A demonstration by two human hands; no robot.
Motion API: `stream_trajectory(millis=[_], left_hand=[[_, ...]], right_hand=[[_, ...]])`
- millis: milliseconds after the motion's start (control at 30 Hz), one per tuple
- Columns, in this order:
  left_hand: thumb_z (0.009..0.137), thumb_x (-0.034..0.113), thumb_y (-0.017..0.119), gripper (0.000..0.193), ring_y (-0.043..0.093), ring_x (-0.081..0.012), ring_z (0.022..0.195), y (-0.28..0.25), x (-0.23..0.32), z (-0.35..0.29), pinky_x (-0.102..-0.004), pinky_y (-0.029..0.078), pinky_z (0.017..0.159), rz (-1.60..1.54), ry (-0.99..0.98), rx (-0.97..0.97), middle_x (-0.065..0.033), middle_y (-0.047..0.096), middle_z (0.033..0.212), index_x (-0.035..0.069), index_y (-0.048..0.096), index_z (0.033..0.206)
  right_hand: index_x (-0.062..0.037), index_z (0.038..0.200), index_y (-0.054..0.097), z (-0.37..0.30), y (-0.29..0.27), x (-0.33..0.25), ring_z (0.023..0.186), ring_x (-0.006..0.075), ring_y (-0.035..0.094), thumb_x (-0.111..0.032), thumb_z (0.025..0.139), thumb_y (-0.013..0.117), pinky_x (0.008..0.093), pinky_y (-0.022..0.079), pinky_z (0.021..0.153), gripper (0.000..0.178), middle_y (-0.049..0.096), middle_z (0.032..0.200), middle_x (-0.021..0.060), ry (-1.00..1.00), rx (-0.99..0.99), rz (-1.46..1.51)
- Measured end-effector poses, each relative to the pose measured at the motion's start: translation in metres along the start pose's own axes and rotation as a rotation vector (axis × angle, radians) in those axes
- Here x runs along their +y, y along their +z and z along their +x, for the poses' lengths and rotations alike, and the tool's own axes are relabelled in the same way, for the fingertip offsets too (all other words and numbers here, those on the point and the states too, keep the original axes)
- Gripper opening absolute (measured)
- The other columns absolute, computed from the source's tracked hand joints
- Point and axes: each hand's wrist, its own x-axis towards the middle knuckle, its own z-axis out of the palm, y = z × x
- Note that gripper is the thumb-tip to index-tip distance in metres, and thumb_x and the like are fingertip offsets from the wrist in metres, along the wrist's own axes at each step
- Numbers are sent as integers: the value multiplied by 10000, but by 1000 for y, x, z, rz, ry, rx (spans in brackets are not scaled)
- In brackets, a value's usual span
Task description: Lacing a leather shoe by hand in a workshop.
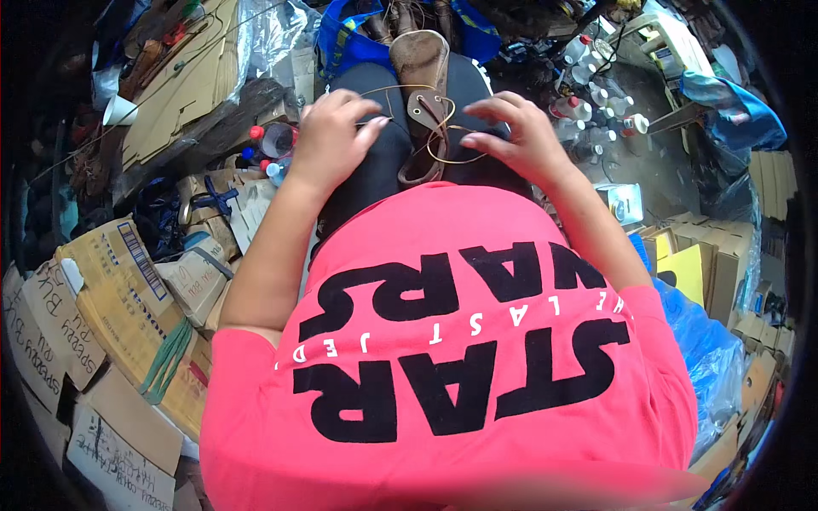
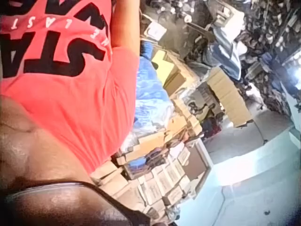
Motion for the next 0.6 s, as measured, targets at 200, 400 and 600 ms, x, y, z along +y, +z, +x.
stream_trajectory(millis=[200, 400, 600], left_hand=[[730, 167, 726, 139, 570, -272, 941, 4, -1, 7, -410, 435, 817, 126, 183, -126, -57, 603, 955, 102, 673, 841], [705, 121, 739, 217, 570, -277, 972, -25, -6, -6, -396, 438, 840, 50, 110, -86, -70, 602, 985, 99, 671, 910], [761, 123, 680, 84, 560, -266, 928, 1, 7, 10, -400, 432, 780, 214, 277, -223, -66, 599, 900, 98, 625, 820]], right_hand=[[-40, 968, 634, 3, 12, 3, 828, 240, 638, -39, 770, 694, 317, 500, 737, 207, 642, 895, 97, -14, -122, 54], [-50, 933, 674, -27, -21, 19, 812, 254, 640, 3, 785, 645, 319, 508, 715, 160, 632, 894, 113, 56, -96, -32], [-58, 890, 689, -25, -29, 26, 783, 279, 638, -29, 758, 659, 359, 508, 708, 138, 627, 826, 112, 71, -144, -80]])
